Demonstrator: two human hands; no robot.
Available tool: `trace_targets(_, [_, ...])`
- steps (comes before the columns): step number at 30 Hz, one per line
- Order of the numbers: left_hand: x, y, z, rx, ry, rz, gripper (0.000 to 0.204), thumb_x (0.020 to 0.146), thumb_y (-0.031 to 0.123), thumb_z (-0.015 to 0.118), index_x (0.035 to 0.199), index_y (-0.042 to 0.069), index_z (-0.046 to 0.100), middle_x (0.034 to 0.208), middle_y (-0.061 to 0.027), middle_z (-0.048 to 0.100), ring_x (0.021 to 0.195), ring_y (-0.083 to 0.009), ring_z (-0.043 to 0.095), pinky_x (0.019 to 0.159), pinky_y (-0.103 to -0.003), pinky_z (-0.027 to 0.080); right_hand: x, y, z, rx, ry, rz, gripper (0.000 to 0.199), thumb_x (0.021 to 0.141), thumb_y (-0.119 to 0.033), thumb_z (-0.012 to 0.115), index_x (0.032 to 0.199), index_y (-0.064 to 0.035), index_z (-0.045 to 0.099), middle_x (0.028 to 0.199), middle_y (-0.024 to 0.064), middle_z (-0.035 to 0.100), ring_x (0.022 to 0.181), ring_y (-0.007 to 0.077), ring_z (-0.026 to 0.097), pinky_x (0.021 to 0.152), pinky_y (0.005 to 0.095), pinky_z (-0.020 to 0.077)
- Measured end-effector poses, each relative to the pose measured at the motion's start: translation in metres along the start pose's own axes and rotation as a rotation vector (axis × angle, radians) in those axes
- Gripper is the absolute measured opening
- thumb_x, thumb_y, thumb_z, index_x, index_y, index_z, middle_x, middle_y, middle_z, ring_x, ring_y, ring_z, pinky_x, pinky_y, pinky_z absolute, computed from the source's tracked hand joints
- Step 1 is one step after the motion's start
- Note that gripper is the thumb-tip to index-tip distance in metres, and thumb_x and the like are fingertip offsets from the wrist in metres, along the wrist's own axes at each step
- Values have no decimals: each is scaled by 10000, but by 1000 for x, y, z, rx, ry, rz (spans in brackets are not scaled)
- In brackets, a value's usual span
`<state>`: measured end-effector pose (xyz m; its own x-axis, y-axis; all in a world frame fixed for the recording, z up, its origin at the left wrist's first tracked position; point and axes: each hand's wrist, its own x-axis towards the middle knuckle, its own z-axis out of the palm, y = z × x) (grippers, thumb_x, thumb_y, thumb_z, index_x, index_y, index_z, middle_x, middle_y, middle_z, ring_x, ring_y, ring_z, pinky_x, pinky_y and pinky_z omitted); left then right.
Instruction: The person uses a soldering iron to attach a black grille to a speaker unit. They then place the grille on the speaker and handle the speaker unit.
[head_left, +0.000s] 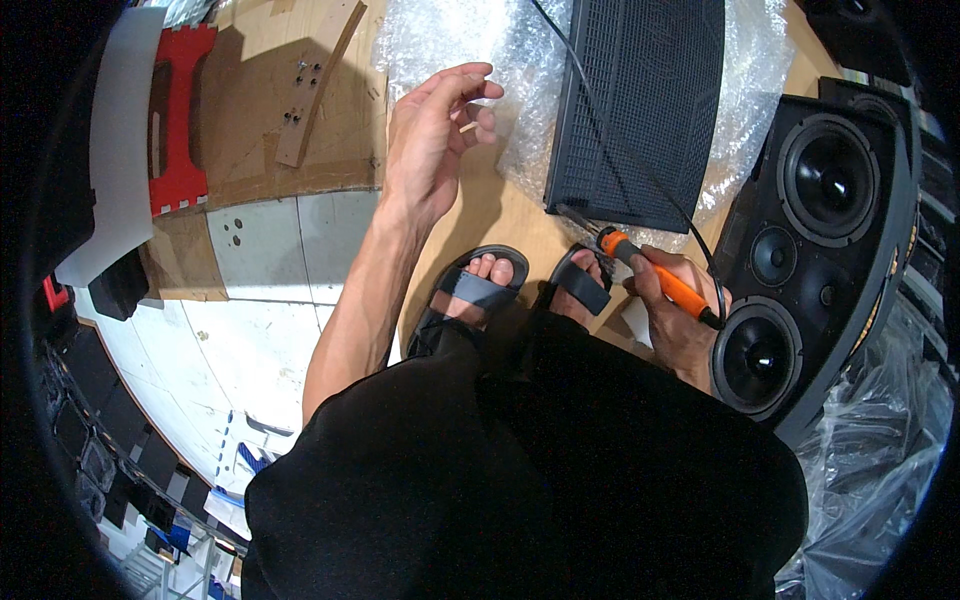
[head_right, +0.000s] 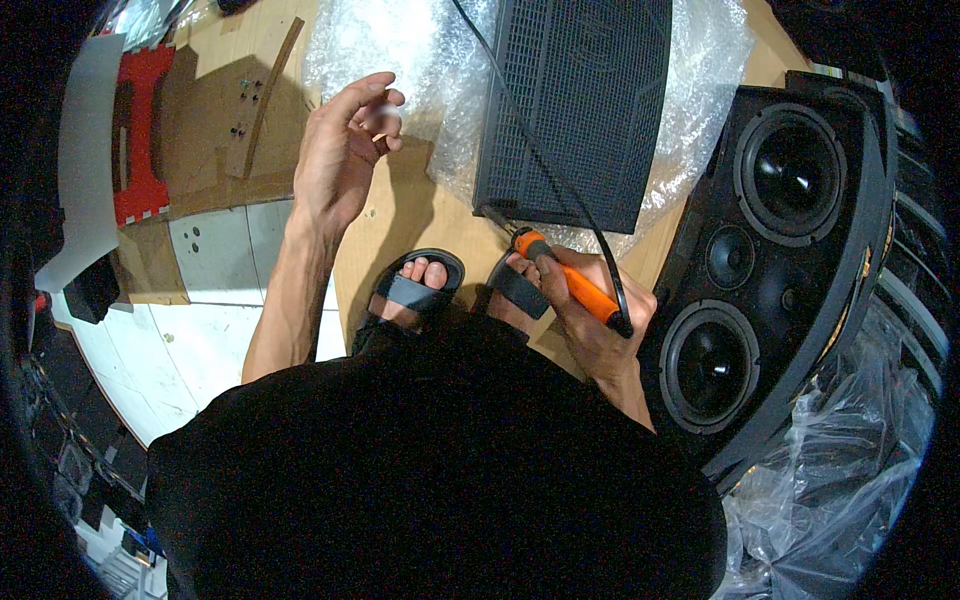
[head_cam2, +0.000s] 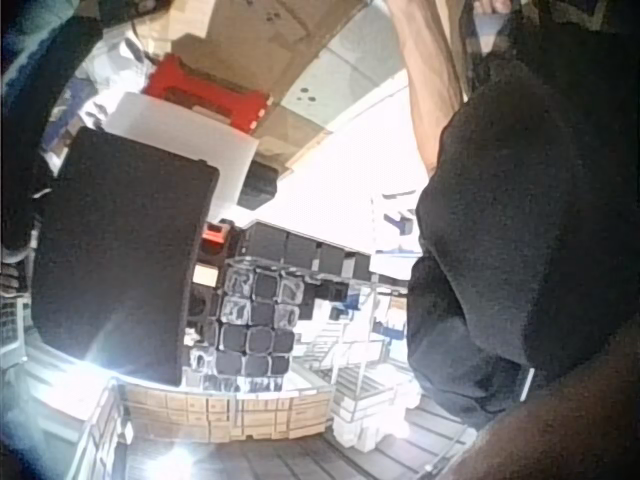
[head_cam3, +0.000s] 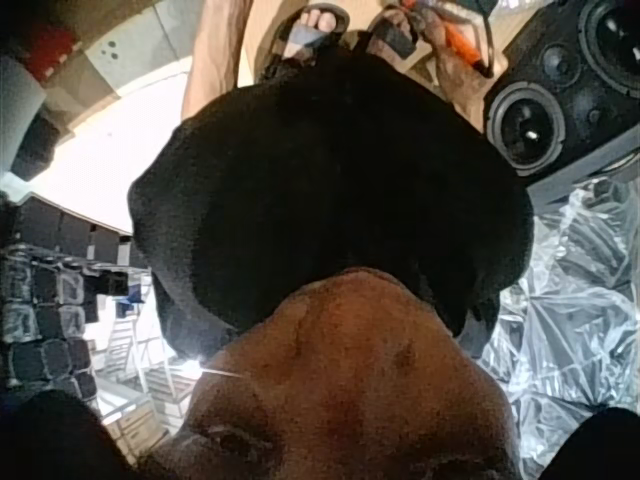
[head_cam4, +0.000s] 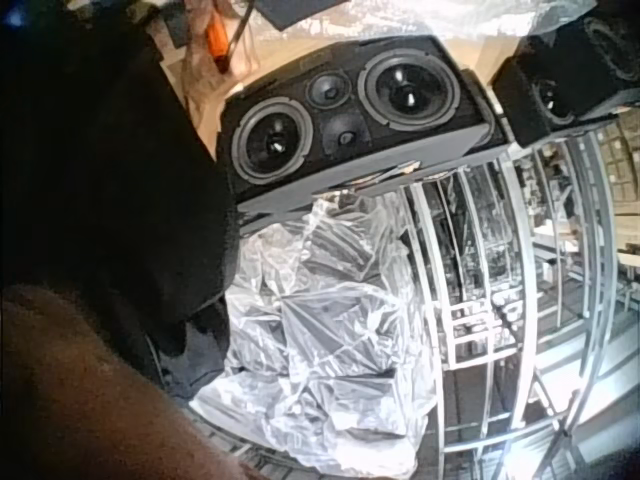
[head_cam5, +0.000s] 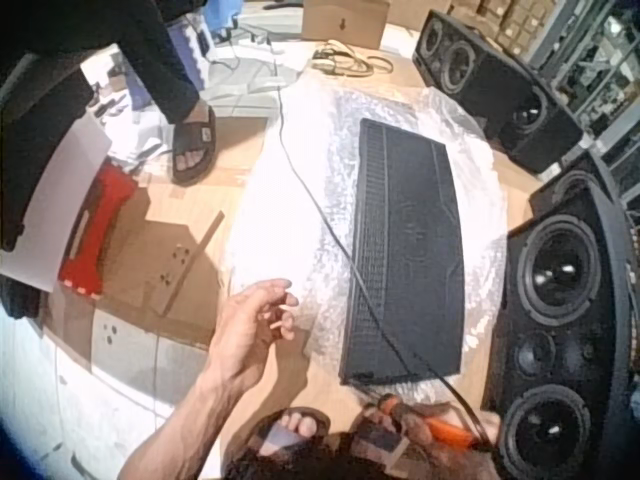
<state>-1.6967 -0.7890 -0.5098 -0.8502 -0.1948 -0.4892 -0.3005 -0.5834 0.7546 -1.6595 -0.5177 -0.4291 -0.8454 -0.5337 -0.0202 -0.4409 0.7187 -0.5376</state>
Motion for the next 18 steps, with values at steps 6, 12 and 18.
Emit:
trace_targets(6, [-3,-3,-2,-3,13,-1,381,893,252,580,1146,-34,569,952,-79,597,718,-122,539,668,-289,442,-3,8,7,111,67,124,122,792,-91,736,856,2,690,708,81,673,563,140,640,514,262,503])
trace_targets(12, [-3,-3,2,-16,-5,-9,379,891,247,584,1152,-28,565,945,-76,597,716,-121,536,666,-289,444,7,0,2,138,90,162,140,773,-93,753,865,-5,694,713,84,675,569,143,645,510,260,500])
trace_targets(18, [-4,-3,2,-20,-6,-5,369,896,239,575,1148,-30,563,941,-74,595,710,-123,536,664,-288,443,2,5,4,155,82,165,145,776,-83,746,885,0,696,688,84,655,566,150,641,512,256,492])
